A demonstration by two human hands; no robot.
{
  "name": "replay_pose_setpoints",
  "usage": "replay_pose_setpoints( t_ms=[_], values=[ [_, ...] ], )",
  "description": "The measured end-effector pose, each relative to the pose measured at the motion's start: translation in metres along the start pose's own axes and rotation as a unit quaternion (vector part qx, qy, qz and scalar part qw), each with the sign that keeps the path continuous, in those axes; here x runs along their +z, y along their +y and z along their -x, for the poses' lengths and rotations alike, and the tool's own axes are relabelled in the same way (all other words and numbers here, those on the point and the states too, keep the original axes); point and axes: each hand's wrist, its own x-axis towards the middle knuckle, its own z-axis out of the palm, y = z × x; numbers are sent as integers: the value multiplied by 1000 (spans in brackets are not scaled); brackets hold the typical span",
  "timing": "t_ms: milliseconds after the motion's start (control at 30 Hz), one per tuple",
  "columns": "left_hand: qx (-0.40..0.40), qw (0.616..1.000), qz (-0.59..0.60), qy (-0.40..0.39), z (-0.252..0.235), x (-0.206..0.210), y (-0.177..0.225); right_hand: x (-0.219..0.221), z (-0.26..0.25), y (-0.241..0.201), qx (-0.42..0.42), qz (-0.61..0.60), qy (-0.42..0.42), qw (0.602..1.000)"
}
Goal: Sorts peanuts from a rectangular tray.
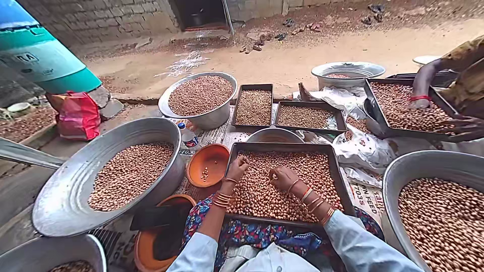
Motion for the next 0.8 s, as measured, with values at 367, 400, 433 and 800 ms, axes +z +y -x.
replay_pose_setpoints(
  t_ms=[367,400,433,800],
  values=[
    [-16,958,-256,-129,62,12,-3,-5,-3,12,36,-120,-9,992],
    [-11,958,-257,-128,62,12,-4,-6,-4,13,36,-180,5,983],
    [-8,958,-257,-126,62,11,-4,-6,-3,12,38,-239,23,970],
    [-5,952,-284,110,44,-66,20,8,-21,-42,-22,-40,34,998]
  ],
)
